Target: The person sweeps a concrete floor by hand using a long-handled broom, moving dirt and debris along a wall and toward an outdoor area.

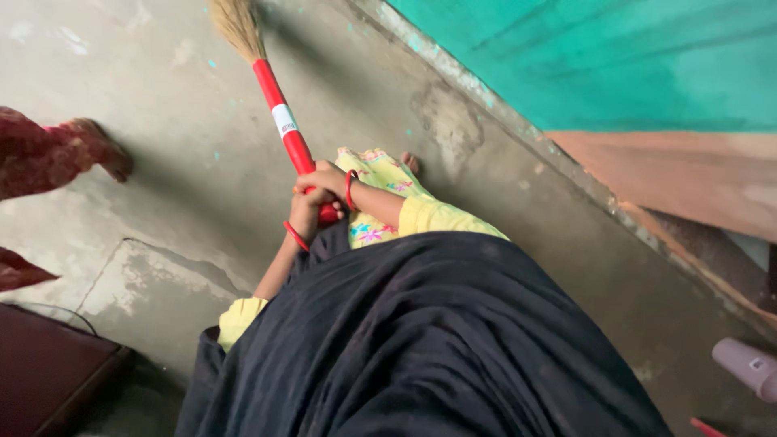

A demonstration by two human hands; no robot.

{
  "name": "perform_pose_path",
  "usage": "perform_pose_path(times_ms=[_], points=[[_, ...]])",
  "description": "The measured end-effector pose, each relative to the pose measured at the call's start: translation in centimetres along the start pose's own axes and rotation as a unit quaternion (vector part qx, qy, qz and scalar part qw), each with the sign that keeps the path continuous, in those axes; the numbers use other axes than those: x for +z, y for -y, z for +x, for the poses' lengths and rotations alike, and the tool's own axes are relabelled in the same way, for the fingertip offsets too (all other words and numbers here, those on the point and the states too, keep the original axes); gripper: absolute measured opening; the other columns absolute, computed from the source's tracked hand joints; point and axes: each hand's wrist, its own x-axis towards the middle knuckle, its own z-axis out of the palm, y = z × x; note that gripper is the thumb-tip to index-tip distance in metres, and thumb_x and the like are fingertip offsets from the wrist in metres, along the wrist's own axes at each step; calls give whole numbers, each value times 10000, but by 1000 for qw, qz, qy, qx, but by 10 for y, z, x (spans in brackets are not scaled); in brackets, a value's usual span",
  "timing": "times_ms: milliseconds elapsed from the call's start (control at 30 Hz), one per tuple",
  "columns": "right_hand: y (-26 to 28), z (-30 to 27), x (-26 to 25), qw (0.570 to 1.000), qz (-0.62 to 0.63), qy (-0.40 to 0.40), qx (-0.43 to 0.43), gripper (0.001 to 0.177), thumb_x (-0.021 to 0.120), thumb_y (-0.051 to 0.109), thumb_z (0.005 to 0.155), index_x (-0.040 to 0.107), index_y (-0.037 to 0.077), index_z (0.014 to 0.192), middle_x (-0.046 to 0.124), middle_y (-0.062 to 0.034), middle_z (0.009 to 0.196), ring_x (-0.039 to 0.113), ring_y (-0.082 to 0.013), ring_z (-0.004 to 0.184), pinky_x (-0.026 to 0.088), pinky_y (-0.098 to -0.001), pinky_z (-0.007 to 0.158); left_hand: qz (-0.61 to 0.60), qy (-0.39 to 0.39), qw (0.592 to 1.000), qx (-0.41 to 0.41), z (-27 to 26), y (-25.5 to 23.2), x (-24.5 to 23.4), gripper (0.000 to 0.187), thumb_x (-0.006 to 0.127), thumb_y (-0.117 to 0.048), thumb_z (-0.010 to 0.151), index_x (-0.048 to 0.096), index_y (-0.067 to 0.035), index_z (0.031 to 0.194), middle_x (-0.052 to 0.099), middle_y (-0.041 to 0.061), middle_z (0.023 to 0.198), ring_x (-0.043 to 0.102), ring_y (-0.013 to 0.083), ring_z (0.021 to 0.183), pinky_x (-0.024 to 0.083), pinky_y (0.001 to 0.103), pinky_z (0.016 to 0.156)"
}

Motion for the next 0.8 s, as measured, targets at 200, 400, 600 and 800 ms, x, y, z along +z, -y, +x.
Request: perform_pose_path(times_ms=[200, 400, 600, 800], points=[[22, 13, -20, 1000, 16, -1, -26, 252, 742, 169, 753, 644, 36, 943, 697, -94, 814, 677, -173, 693, 563, -318, 570, 17, 22, 1000, -9, 22, -21, 11, 164, 564, -78, 810, 604, 60, 890, 626, 137, 737, 642, 236, 601, 570, 332, 566], [44, 57, -60, 980, 68, 73, 171, 176, 700, 227, 843, 601, 81, 859, 584, -54, 617, 517, -165, 398, 424, -344, 341, -169, 7, 982, -81, 82, -23, 7, 93, 583, -62, 821, 573, 17, 868, 607, 106, 741, 614, 197, 595, 543, 305, 545], [90, 94, -101, 944, -1, 166, 286, 199, 628, 287, 870, 568, 113, 794, 491, -10, 487, 404, -122, 281, 358, -312, 266, -210, -55, 976, -11, 117, -42, 53, 94, 585, -79, 835, 587, -15, 903, 600, 63, 740, 614, 155, 604, 547, 295, 530], [140, 81, -112, 957, -104, 162, 217, 144, 684, 134, 810, 628, 29, 891, 622, -70, 660, 525, -159, 399, 394, -319, 326, -250, -142, 957, 45, 127, -31, 95, 137, 590, -78, 851, 601, 36, 926, 635, 101, 744, 644, 191, 616, 581, 316, 570]])
